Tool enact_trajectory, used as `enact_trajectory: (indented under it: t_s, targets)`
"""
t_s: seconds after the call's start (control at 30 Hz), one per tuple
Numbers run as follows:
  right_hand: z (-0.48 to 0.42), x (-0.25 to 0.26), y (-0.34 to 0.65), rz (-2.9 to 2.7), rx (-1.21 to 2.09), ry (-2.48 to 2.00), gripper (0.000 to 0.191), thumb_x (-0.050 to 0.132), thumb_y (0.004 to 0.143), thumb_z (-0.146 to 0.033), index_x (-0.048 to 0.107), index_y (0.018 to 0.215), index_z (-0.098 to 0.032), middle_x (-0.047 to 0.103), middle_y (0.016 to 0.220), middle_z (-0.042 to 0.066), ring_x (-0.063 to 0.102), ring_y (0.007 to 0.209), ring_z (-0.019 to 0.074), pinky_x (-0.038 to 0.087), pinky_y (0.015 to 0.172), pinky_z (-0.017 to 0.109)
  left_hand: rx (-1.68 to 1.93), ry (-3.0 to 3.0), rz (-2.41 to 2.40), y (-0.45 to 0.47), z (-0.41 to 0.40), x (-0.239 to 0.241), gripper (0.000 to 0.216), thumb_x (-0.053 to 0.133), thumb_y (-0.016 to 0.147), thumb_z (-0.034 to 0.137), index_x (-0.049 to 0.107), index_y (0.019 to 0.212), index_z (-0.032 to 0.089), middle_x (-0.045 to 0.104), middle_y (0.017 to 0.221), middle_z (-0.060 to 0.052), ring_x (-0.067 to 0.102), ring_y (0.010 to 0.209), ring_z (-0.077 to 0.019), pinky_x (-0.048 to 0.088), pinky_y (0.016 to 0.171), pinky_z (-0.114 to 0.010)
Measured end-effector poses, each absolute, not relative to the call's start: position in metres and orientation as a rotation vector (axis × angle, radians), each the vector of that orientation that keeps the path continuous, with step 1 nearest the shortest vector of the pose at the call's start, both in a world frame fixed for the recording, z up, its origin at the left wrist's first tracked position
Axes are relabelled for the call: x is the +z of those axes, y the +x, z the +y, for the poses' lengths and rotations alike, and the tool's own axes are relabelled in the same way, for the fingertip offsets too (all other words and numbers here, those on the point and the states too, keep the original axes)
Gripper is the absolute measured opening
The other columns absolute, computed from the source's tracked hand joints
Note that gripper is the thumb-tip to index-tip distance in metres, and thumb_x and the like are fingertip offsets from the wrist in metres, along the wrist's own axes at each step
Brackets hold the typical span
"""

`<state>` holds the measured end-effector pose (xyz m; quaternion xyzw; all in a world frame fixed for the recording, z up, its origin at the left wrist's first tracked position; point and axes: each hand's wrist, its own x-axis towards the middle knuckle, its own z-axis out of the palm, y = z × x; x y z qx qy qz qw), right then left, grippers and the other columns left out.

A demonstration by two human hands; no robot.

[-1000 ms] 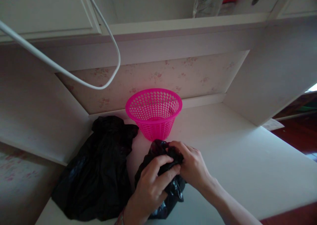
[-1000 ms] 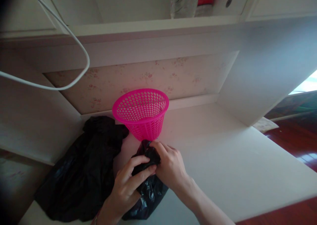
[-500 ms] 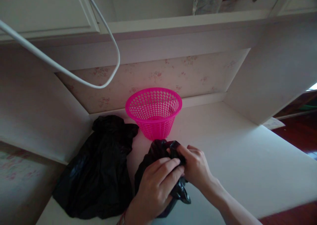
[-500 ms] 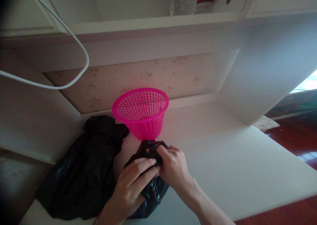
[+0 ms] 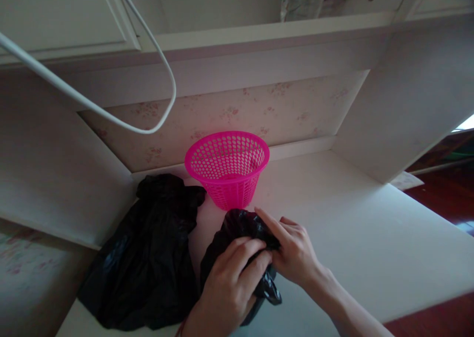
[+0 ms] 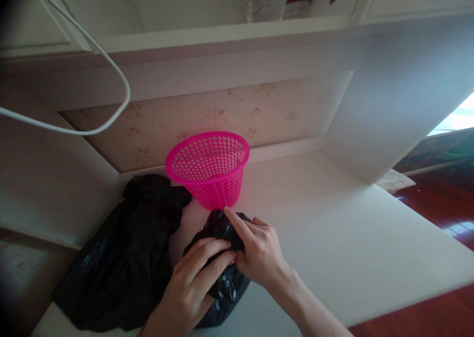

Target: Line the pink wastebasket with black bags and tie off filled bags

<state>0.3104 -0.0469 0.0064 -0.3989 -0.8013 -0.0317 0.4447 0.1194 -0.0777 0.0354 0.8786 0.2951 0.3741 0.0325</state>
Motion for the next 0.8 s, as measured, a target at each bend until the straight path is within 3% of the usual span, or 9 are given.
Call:
enact_trajectory:
  t_s: [0.17, 0.37, 0.57, 0.67, 0.73, 0.8]
  targets:
    - [-0.047, 0.003, 0.314, -1.916, -0.133, -0.929, 0.041, 0.049, 0.075, -0.004, 0.064, 0.110, -0.019, 0.070, 0.065, -0.001, 0.054, 0.047, 0.0141, 0.040, 0.051, 0.029, 1.134, 2.854, 0.912, 0.125, -0.083, 0.041, 0.037, 0.037, 0.108, 0.019, 0.073, 0.118, 0.015, 0.079, 0.111, -0.008, 0.073, 0.103, -0.0204, 0.062, 0.093, -0.029]
    - [-0.047, 0.000, 0.315, -1.877, -0.102, -0.897, 0.023, 0.046, 0.087, -0.002, 0.058, 0.088, -0.021, 0.055, 0.057, -0.005, 0.046, 0.045, 0.0114, 0.036, 0.055, 0.030, 1.099, 2.861, 0.806, 0.129, -0.082, 0.047, 0.040, 0.036, 0.110, 0.022, 0.072, 0.123, 0.015, 0.079, 0.112, -0.006, 0.071, 0.105, -0.0173, 0.060, 0.097, -0.027]
    - [-0.042, 0.000, 0.314, -1.842, -0.252, -0.820, 0.038, 0.037, 0.100, -0.008, 0.031, 0.065, -0.023, 0.036, 0.051, -0.006, 0.030, 0.046, 0.0109, 0.034, 0.058, 0.028, 1.211, 2.700, 0.751, 0.133, -0.081, 0.040, 0.035, 0.042, 0.108, 0.023, 0.075, 0.119, 0.016, 0.079, 0.112, -0.005, 0.069, 0.101, -0.0179, 0.060, 0.094, -0.027]
    - [-0.043, 0.003, 0.316, -1.854, -0.317, -0.807, 0.043, 0.033, 0.105, -0.014, 0.030, 0.064, -0.023, 0.035, 0.050, -0.005, 0.029, 0.047, 0.0118, 0.035, 0.060, 0.029, 1.309, 2.588, 0.777, 0.135, -0.080, 0.034, 0.024, 0.054, 0.104, 0.023, 0.076, 0.113, 0.019, 0.079, 0.109, -0.004, 0.066, 0.102, -0.0189, 0.061, 0.092, -0.028]
    - [-0.044, 0.005, 0.318, -1.879, -0.346, -0.794, 0.045, 0.033, 0.108, -0.018, 0.033, 0.063, -0.023, 0.035, 0.050, -0.005, 0.029, 0.048, 0.0122, 0.035, 0.061, 0.030, 1.353, 2.502, 0.782, 0.133, -0.078, 0.031, 0.016, 0.063, 0.100, 0.021, 0.077, 0.108, 0.022, 0.079, 0.108, -0.003, 0.066, 0.108, -0.0194, 0.059, 0.099, -0.032]
    - [-0.044, 0.005, 0.320, -1.916, -0.357, -0.759, 0.047, 0.033, 0.109, -0.021, 0.035, 0.063, -0.022, 0.037, 0.051, -0.004, 0.029, 0.049, 0.0126, 0.036, 0.062, 0.030, 1.331, 2.440, 0.728, 0.130, -0.075, 0.028, 0.014, 0.069, 0.096, 0.016, 0.076, 0.106, 0.023, 0.079, 0.108, -0.002, 0.066, 0.119, -0.0205, 0.049, 0.116, -0.042]
